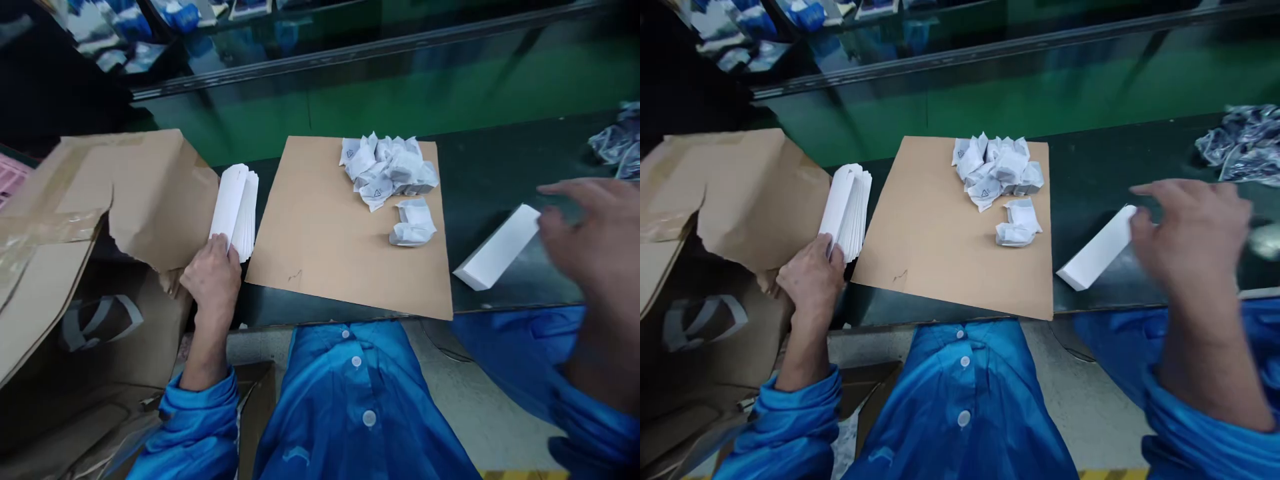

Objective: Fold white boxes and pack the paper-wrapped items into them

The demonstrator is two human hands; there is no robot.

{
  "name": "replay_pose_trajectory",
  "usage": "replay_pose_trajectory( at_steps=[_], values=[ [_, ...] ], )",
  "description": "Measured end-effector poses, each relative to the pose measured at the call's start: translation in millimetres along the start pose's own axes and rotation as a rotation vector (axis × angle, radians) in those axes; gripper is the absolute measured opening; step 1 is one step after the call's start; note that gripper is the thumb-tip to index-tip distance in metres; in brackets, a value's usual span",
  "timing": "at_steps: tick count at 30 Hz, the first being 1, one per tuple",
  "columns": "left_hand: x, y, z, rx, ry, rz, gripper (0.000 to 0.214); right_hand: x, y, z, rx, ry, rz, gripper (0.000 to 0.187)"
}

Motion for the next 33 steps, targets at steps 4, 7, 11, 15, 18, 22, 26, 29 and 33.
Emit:
replay_pose_trajectory(
  at_steps=[4, 7, 11, 15, 18, 22, 26, 29, 33],
  values=[
    [10, -0.5, -6, 0.081, -0.023, -0.141, 0.027, 45, -29, 157, -0.613, 0.211, 0.355, 0.027],
    [45, 3.2, -30, 0.165, -0.137, -0.214, 0.026, 72, -71, 236, -1.186, -0.151, 0.671, 0.055],
    [109, 24.1, -71, 0.395, -0.532, -0.072, 0.054, 64, -102, 244, -1.337, -0.403, 0.573, 0.037],
    [110, 57.6, -71, 0.733, -0.202, -0.038, 0.066, 35, -69, 192, -1.221, -0.01, 0.923, 0.011],
    [83, 59.3, -65, 0.798, -0.051, 0.395, 0.042, 30, -39, 173, -0.964, 0.38, 1.133, 0.014],
    [71, 41.9, -67, 1.069, 0.215, 0.713, 0.028, 53, -22, 181, -0.372, 0.604, 0.772, 0.074],
    [69, 36.9, -67, 1.225, 0.221, 1.092, 0.029, 69, -16, 184, -0.215, 0.795, 0.648, 0.069],
    [62, 41.6, -64, 1.109, 0.087, 1.25, 0.028, 64, -15, 175, -0.264, 0.851, 0.681, 0.062],
    [59, 41.2, -67, 0.989, -0.025, 1.063, 0.031, 59, -15, 166, -0.231, 0.873, 0.671, 0.058]
  ],
)
Point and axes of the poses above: each hand's wrist, its own x-axis away from the middle knuckle, its own y-axis out of the back of the hand, z = x × y, the point moved 1 cm from there along -x, towards the middle knuckle, and after that the axes turned 11 degrees about y, right-handed, at the moved point
